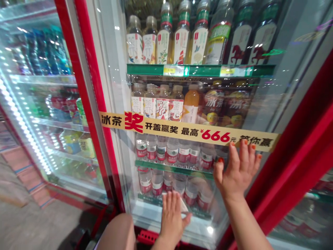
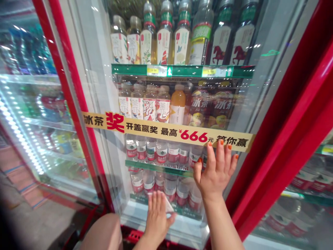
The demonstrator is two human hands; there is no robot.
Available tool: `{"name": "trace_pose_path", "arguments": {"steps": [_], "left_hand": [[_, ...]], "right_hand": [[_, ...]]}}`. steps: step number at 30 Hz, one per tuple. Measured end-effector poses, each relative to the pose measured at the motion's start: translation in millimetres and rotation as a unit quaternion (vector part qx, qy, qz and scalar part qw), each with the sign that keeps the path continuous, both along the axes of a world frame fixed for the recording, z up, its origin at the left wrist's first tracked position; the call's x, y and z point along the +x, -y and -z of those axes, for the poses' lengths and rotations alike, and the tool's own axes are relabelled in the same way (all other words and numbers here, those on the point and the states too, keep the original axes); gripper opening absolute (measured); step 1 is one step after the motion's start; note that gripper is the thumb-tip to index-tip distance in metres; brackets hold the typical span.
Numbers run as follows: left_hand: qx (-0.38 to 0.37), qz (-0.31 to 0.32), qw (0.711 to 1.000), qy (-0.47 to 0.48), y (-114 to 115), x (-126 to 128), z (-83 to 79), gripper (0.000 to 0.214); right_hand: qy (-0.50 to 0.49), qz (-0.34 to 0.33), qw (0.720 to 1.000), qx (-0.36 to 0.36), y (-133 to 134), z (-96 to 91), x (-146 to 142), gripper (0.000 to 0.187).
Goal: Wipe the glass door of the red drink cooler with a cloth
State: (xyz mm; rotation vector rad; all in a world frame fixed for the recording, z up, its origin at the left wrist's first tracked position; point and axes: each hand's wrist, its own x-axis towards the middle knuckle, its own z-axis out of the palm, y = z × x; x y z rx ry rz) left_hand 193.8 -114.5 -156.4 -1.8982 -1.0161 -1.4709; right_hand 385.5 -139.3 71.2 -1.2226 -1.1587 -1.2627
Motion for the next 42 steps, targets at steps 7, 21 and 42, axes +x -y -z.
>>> {"name": "trace_pose_path", "arguments": {"steps": [7,21,42], "left_hand": [[-0.115,-0.073,0.970,0.200,-62,-59,-131.3,0.093],[-0.019,-0.065,0.996,0.059,-49,-58,-137.0,0.095],[0.024,-0.012,1.000,-0.008,-47,-29,-253.9,0.099]], "right_hand": [[-0.001,0.003,1.000,0.004,-1,0.0,-3,0.071],[0.004,-0.023,1.000,0.008,0,-1.8,-3,0.075],[0.011,-0.131,0.990,0.056,3,7.9,5,0.068]]}}
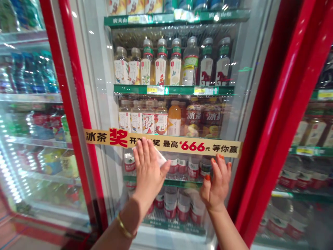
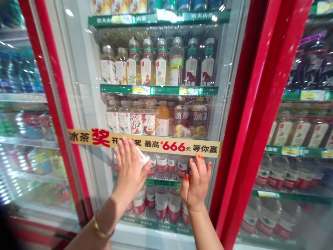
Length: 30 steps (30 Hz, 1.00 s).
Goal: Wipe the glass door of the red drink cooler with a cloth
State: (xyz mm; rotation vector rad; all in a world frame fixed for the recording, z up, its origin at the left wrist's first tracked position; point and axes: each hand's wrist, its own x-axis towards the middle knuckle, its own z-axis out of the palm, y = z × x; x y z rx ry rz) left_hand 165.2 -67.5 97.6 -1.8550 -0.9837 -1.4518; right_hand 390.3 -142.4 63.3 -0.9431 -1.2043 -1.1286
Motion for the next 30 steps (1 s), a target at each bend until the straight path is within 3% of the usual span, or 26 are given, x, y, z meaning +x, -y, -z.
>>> {"name": "trace_pose_path", "arguments": {"steps": [3,6,8,11,13,15,17,19,21,23,25,27,30], "left_hand": [[0.060,0.032,0.996,-0.064,15,49,-3.9,0.095],[0.106,0.069,0.983,-0.134,29,80,18.1,0.092],[0.107,0.125,0.976,-0.141,31,82,31.1,0.102],[0.093,0.236,0.957,-0.141,29,63,37.6,0.115],[0.080,0.274,0.948,-0.141,26,40,33.7,0.112],[0.077,0.258,0.955,-0.125,22,10,24.1,0.101],[0.100,0.218,0.966,-0.099,14,-23,10.7,0.093],[0.127,0.166,0.976,-0.067,1,-55,-3.4,0.089],[0.119,0.116,0.985,-0.039,-15,-78,-14.3,0.086],[0.101,0.079,0.991,-0.030,-29,-89,-19.7,0.085],[0.095,0.070,0.992,-0.035,-37,-90,-20.5,0.083],[0.094,0.080,0.992,-0.034,-39,-87,-19.2,0.080],[0.089,0.102,0.991,-0.019,-39,-83,-17.3,0.077]], "right_hand": [[-0.009,-0.041,0.999,-0.012,1,-0.1,4,0.057],[-0.043,-0.083,0.995,-0.035,11,-3.9,-1,0.050],[-0.055,-0.114,0.991,-0.047,21,-4.9,-15,0.051],[0.002,-0.190,0.976,-0.109,33,4.3,-47,0.062],[0.030,-0.205,0.962,-0.179,35,18.9,-62,0.073],[0.028,-0.146,0.961,-0.235,33,35.6,-63,0.079],[0.014,-0.039,0.967,-0.252,28,45.0,-48,0.078],[-0.031,0.060,0.970,-0.234,20,36.9,-24,0.078],[-0.088,0.124,0.969,-0.195,10,9.7,-9,0.081],[-0.104,0.155,0.969,-0.162,-3,-24.6,-14,0.085],[-0.040,0.165,0.975,-0.141,-15,-47.0,-37,0.092],[0.076,0.159,0.977,-0.124,-19,-45.3,-67,0.094],[0.228,0.139,0.958,-0.102,-6,-11.0,-84,0.080]]}}
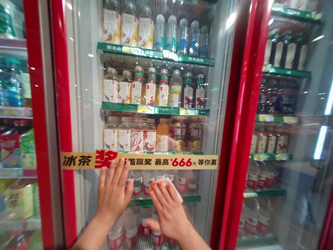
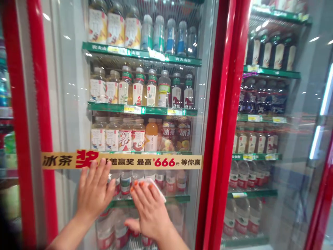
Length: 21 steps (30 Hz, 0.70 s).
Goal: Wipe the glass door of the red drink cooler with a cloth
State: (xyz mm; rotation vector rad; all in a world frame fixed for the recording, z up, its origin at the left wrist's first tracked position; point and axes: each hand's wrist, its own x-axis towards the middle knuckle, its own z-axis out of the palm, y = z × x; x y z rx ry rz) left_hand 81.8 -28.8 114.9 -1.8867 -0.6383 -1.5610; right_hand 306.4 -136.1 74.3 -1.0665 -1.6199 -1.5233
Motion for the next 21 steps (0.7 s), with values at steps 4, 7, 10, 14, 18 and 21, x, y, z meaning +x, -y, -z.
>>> {"name": "trace_pose_path", "arguments": {"steps": [4,7,10,14,18,21], "left_hand": [[-0.003,0.013,1.000,0.003,-1,0,1.2,0.076],[-0.005,0.013,1.000,0.008,-3,-1,2.8,0.077],[-0.007,0.013,1.000,0.014,-3,-1,4.3,0.078],[-0.010,0.023,1.000,0.011,-3,0,4.3,0.078],[-0.002,0.018,1.000,0.015,-3,0,3.5,0.078],[0.004,-0.002,1.000,0.006,0,0,1.9,0.080]], "right_hand": [[-0.037,0.039,0.999,0.012,24,2.8,53,0.080],[-0.177,0.082,0.980,0.051,18,-57.9,85,0.085],[-0.230,0.089,0.967,0.059,-4,-106.1,62,0.086],[0.026,0.050,0.998,-0.005,-11,-80.9,16,0.098],[0.083,0.072,0.994,-0.014,14,-46.1,52,0.085],[-0.132,0.122,0.983,0.028,18,-64.0,85,0.086]]}}
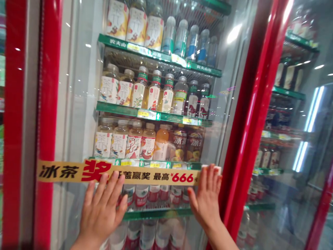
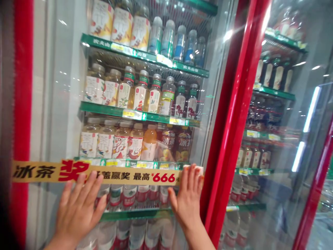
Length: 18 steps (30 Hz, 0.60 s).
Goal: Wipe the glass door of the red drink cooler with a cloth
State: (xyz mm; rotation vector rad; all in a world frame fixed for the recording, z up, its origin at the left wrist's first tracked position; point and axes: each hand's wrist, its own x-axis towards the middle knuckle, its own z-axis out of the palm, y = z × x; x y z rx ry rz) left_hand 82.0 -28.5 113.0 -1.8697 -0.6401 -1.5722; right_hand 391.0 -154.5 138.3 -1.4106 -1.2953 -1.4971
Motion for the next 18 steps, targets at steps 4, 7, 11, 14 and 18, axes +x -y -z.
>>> {"name": "trace_pose_path", "arguments": {"steps": [4,7,11,14,18], "left_hand": [[0.004,-0.023,1.000,-0.010,3,-1,-3.2,0.084],[0.007,-0.022,1.000,-0.011,4,-1,-4.5,0.083],[0.010,-0.022,1.000,-0.016,4,-1,-3.3,0.084],[0.011,-0.035,0.999,-0.019,4,-1,-1.4,0.087],[0.008,-0.037,0.999,-0.009,2,-1,0.2,0.086]], "right_hand": [[-0.076,-0.009,0.997,0.012,-22,13.3,-35,0.090],[0.113,-0.057,0.989,-0.072,-23,75.3,-69,0.089],[0.169,-0.070,0.979,-0.086,1,117.3,-39,0.076],[-0.002,-0.021,0.999,-0.040,5,85.5,-5,0.088],[-0.119,-0.010,0.993,-0.017,-19,68.6,-28,0.087]]}}
